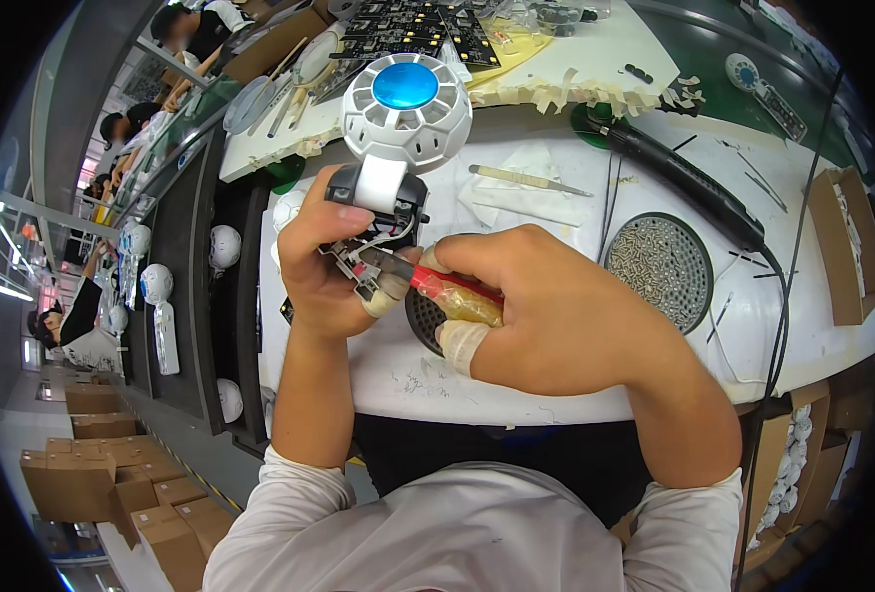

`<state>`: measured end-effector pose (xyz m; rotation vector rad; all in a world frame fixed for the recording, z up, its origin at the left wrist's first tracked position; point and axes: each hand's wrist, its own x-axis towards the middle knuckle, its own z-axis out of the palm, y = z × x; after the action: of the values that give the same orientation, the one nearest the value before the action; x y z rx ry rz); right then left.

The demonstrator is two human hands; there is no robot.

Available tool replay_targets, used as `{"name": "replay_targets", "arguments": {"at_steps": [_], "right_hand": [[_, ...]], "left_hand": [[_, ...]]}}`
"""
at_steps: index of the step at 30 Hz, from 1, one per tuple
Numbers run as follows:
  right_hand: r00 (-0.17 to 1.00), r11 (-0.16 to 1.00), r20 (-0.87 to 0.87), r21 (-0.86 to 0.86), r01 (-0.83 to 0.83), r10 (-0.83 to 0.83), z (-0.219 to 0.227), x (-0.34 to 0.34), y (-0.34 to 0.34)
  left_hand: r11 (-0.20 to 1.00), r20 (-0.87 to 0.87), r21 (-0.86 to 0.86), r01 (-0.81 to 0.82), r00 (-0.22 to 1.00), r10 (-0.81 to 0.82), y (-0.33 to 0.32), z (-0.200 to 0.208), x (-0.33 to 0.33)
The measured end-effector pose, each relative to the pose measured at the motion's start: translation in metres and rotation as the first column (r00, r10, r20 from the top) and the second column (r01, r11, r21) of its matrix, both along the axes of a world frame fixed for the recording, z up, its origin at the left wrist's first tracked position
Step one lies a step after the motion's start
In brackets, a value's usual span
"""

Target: Assembling and soldering components of an electronic device at a factory workstation.

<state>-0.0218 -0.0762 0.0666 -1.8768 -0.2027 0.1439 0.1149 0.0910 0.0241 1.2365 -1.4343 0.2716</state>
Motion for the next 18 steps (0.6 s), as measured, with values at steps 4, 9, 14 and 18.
{"name": "replay_targets", "arguments": {"at_steps": [4,9,14,18], "right_hand": [[1.0,0.999,0.003,-0.039,-0.021,0.021,-0.0004,0.0001,-0.0017],[0.998,0.995,0.022,-0.084,-0.05,0.052,0.0,0.0013,-0.005],[0.999,0.999,0.039,-0.023,-0.031,0.032,-0.0025,0.0007,-0.0036],[0.999,0.999,0.033,0.027,-0.019,0.018,-0.0033,-0.0004,-0.0018]], "left_hand": [[1.0,0.012,0.01,-0.013,1.0,0.013,-0.0004,-0.0002,-0.0002],[1.0,0.01,0.016,-0.008,1.0,0.008,-0.0013,-0.0021,0.001],[0.998,-0.038,0.045,0.036,0.999,-0.034,0.0001,-0.0026,0.001],[0.998,-0.041,0.054,0.034,0.999,-0.032,0.0002,-0.0017,0.0002]]}}
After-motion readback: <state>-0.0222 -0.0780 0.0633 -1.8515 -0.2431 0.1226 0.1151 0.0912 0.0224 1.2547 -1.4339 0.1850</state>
